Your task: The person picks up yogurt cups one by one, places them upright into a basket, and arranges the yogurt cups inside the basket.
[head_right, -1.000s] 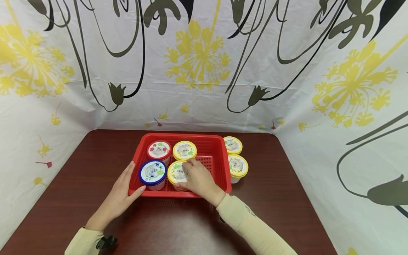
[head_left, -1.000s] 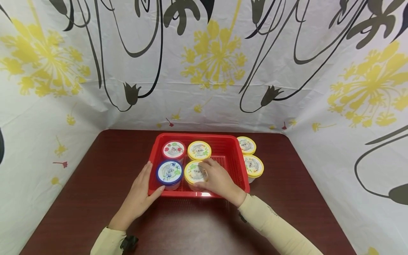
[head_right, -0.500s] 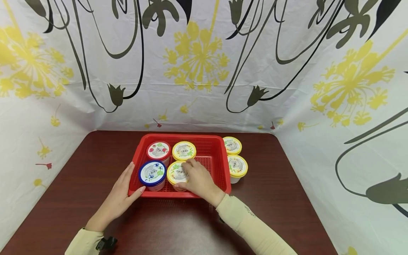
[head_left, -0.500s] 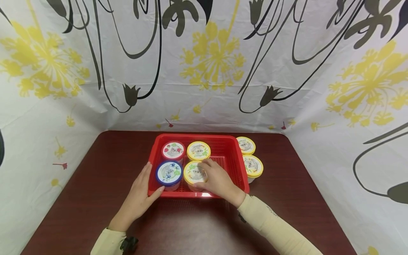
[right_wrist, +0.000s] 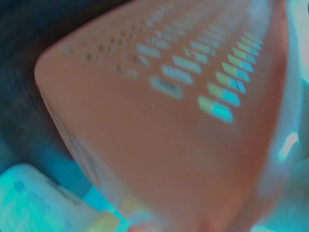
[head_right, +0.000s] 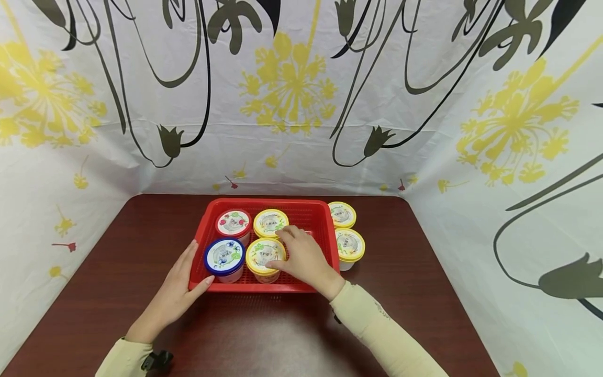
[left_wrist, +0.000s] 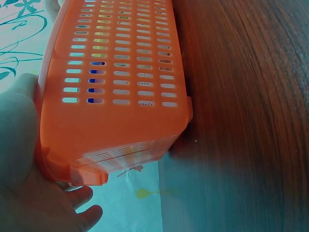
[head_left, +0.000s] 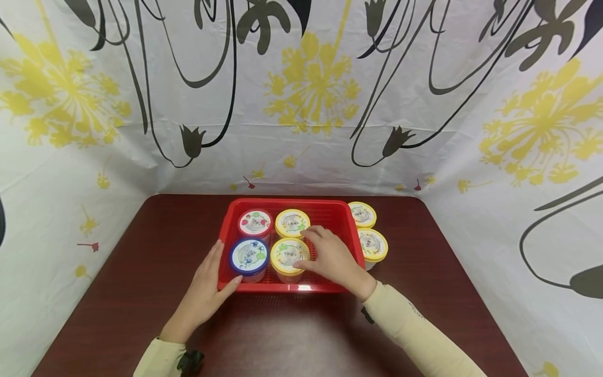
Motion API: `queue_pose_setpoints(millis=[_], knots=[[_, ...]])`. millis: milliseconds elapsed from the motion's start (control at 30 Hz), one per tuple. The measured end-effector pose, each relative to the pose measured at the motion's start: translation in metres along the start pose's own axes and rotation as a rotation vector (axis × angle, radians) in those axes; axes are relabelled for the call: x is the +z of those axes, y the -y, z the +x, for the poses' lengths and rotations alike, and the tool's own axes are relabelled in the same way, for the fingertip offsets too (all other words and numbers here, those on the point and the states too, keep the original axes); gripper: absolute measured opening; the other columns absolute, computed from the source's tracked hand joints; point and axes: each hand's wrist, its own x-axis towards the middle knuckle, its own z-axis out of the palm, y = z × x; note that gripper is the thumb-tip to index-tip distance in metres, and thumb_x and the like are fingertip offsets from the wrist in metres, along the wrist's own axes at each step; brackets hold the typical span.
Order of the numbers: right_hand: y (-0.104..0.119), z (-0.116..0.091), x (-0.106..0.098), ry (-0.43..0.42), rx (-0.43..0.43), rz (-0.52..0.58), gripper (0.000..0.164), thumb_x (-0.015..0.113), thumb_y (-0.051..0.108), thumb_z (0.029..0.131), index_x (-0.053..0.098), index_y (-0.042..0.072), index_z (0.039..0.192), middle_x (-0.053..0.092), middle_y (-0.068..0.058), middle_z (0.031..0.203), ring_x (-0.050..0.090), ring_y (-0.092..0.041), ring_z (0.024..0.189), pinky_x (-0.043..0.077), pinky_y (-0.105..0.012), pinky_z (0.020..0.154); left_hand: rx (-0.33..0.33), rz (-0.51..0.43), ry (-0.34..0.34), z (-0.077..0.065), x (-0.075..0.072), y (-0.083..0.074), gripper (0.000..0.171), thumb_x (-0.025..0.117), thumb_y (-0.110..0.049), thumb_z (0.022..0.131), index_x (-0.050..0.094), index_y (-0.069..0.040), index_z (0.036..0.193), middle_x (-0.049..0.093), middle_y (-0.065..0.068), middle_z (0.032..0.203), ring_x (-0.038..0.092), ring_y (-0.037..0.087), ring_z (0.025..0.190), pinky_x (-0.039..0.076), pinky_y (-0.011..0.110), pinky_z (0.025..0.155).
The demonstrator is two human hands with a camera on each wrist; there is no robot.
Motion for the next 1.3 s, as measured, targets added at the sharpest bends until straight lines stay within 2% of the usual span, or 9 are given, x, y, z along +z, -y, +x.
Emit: queue_pose_setpoints(millis=[267,400,500,633,833,1167,1300], knots=[[-0.008,-0.002,-0.026,0.018,-0.022,-0.045,0.071,0.082,0.053,0.075,0.062,0.014,0.132,0.063,-0.004,0.125,0.064,-0.022,0.111,0.057,-0.041,0.095,0.004,-0.001,-0.001,-0.001,0.0,0.001,0.102,0.071,-0.045,0.087,0.006,-0.015,0.16,0.016,0.015,0.165,0.023,0.041,0.149,0.041,0.067,0.105],[-0.012,-0.003,-0.032,0.052,-0.025,-0.041,0.067,0.081,0.051,0.076,0.062,0.017,0.132,0.064,-0.005,0.126,0.063,-0.023,0.114,0.056,-0.042,0.096,-0.001,0.001,0.002,-0.001,0.0,0.002,0.102,0.071,-0.044,0.087,0.005,-0.015,0.16,0.015,0.015,0.165,0.023,0.041,0.149,0.04,0.068,0.106],[-0.016,-0.004,-0.035,0.058,-0.017,-0.033,0.071,0.081,0.051,0.077,0.06,0.016,0.135,0.062,-0.007,0.131,0.062,-0.025,0.118,0.055,-0.045,0.099,-0.003,0.0,0.004,-0.001,0.0,0.002,0.103,0.071,-0.044,0.087,0.005,-0.015,0.16,0.015,0.015,0.166,0.022,0.041,0.149,0.04,0.068,0.106],[-0.025,-0.007,-0.04,0.031,0.0,-0.027,0.077,0.079,0.051,0.079,0.055,0.015,0.141,0.058,-0.01,0.136,0.059,-0.029,0.123,0.054,-0.048,0.101,0.001,-0.004,0.0,-0.001,0.0,0.002,0.102,0.071,-0.044,0.087,0.005,-0.015,0.16,0.015,0.016,0.165,0.023,0.041,0.149,0.04,0.068,0.106],[-0.04,-0.011,-0.052,0.008,0.044,-0.023,0.073,0.077,0.048,0.082,0.053,0.015,0.143,0.055,-0.013,0.141,0.055,-0.032,0.128,0.051,-0.051,0.104,0.001,-0.001,0.002,-0.001,0.0,0.001,0.103,0.07,-0.047,0.087,0.005,-0.015,0.16,0.016,0.016,0.165,0.023,0.041,0.149,0.041,0.067,0.106],[-0.07,-0.023,-0.072,-0.045,0.135,0.006,0.072,0.077,0.042,0.083,0.05,0.014,0.144,0.052,-0.017,0.144,0.056,-0.039,0.125,0.055,-0.058,0.093,-0.002,-0.009,0.005,-0.001,-0.001,-0.001,0.102,0.071,-0.043,0.087,0.005,-0.014,0.16,0.016,0.017,0.165,0.023,0.042,0.148,0.04,0.068,0.106],[-0.082,-0.028,-0.079,-0.052,0.159,0.003,0.072,0.075,0.041,0.085,0.049,0.012,0.145,0.052,-0.017,0.142,0.057,-0.039,0.124,0.054,-0.06,0.094,0.002,-0.006,-0.003,-0.001,-0.001,-0.001,0.102,0.071,-0.043,0.087,0.006,-0.014,0.16,0.016,0.016,0.165,0.024,0.042,0.148,0.042,0.068,0.105]])
